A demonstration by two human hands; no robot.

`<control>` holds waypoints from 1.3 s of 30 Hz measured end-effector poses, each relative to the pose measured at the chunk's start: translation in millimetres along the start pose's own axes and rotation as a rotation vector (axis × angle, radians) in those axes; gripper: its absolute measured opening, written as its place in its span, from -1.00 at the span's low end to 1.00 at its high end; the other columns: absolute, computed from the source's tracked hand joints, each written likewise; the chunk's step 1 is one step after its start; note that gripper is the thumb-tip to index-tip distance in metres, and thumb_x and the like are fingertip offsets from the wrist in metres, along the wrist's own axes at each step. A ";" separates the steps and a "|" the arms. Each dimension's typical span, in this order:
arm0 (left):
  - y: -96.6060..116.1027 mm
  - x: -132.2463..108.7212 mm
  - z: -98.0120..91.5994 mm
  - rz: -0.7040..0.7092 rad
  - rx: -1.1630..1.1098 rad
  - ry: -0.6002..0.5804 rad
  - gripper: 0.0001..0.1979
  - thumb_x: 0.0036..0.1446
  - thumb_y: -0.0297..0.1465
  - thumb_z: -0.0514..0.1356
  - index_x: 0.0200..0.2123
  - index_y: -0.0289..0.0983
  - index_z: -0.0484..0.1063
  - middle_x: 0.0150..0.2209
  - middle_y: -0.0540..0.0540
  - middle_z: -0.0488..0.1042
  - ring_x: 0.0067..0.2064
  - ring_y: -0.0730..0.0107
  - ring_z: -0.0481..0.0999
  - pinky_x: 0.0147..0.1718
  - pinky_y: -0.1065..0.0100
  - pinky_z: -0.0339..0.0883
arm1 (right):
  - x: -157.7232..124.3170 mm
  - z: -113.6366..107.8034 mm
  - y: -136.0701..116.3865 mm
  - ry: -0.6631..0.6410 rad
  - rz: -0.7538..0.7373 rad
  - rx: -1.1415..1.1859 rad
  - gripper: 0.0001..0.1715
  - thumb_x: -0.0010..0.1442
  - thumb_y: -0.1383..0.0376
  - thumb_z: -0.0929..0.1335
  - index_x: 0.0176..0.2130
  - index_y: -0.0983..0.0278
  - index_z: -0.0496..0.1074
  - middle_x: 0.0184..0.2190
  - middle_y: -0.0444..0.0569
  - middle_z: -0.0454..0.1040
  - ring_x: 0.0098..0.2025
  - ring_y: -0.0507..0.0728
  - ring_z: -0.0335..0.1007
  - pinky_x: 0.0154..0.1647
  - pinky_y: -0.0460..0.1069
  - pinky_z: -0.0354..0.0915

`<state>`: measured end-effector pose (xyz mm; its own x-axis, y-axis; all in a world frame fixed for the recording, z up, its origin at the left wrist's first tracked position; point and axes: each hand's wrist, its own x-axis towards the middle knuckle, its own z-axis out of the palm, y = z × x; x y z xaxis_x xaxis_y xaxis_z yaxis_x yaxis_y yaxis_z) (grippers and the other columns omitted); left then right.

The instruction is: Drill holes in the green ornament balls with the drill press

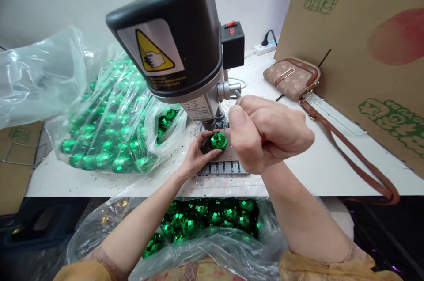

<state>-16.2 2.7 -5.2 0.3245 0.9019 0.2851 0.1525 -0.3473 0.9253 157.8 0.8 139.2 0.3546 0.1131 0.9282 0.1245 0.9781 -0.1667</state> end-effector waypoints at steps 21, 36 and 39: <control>3.3 1.2 3.5 -0.027 -0.039 0.027 -0.47 0.10 -0.21 0.40 0.08 -0.20 0.35 0.08 -0.18 0.47 0.13 0.15 0.47 0.17 0.09 0.33 | 14.8 7.7 -4.3 0.025 0.173 -0.110 -0.46 0.06 0.47 0.35 -0.67 0.28 -0.08 -0.74 -0.22 -0.06 -0.69 -0.10 -0.14 -0.63 -0.02 -0.21; 44.4 -184.2 -42.6 0.148 0.873 -0.401 -0.69 0.25 -0.31 0.22 0.06 -0.12 0.47 0.01 -0.24 0.52 -0.09 0.07 0.60 -0.16 0.13 0.52 | 51.9 27.3 3.4 0.116 0.272 -0.025 -0.32 0.24 -0.28 0.02 -0.65 0.07 0.03 -0.73 -0.13 0.00 -0.65 0.00 -0.11 -0.51 0.07 -0.15; 25.1 -221.5 -52.2 -0.111 1.146 -0.350 -0.68 0.27 -0.41 0.14 0.08 -0.20 0.46 0.00 -0.27 0.53 -0.10 0.04 0.61 -0.16 0.08 0.54 | 50.4 24.9 3.6 0.071 0.301 -0.078 -0.42 0.25 -0.05 0.29 -0.65 0.09 0.07 -0.72 -0.12 0.10 -0.65 0.00 -0.03 -0.57 0.06 -0.07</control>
<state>-133.0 -192.4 -32.1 0.4659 0.8844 -0.0298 0.8790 -0.4587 0.1301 153.0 14.4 193.7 0.4500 0.3798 0.8082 0.0735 0.8862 -0.4574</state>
